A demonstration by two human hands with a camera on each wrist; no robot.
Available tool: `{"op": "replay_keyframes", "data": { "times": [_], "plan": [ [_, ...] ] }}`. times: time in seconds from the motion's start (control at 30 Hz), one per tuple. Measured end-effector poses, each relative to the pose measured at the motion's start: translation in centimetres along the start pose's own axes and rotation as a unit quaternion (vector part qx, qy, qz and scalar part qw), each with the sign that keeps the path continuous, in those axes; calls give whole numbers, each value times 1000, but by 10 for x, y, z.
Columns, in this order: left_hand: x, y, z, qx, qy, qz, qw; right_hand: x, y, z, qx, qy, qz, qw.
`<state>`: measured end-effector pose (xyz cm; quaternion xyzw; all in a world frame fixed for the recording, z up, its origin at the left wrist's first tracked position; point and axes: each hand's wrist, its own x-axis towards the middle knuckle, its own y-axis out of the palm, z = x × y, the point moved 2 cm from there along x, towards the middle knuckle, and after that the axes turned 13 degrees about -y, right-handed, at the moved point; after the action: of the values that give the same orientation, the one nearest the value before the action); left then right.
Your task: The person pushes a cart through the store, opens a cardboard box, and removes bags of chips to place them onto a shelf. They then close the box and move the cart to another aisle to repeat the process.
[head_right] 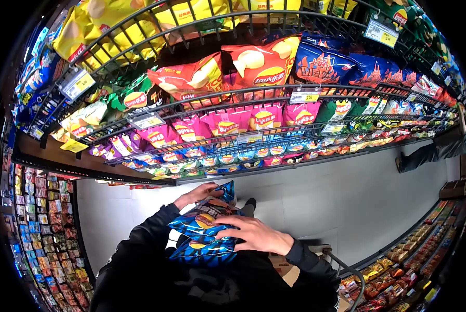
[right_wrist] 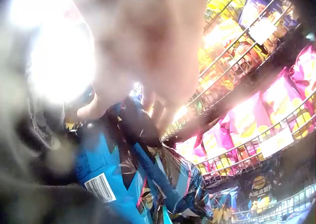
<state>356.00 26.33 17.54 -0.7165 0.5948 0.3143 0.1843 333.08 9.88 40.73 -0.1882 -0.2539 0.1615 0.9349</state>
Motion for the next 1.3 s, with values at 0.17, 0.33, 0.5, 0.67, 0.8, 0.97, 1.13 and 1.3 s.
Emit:
{"op": "replay_keyframes", "data": {
  "times": [0.17,0.33,0.5,0.67,0.8,0.97,1.13,1.3],
  "plan": [
    [-25,20,-19,-78,-10,62,995,9,-13,-9,54,2,-2,999],
    [-28,13,-23,-119,-107,9,987,12,-21,-39,156,53,-54,985],
    [-26,-8,30,-171,31,-10,985,5,-6,-70,148,101,-104,978],
    [-34,-31,40,-142,-93,-221,960,-10,7,-78,187,143,-306,923],
    [-70,-56,24,-326,-19,-230,917,-45,3,-73,142,183,-503,832],
    [-138,-63,-36,-421,-9,-160,893,-47,-2,-50,21,213,-552,806],
    [-150,-64,-48,-407,-10,-115,906,-11,20,-49,-37,286,-511,810],
    [-148,-50,-36,-312,-22,-127,941,6,36,-58,-96,310,-490,809]
  ]
}}
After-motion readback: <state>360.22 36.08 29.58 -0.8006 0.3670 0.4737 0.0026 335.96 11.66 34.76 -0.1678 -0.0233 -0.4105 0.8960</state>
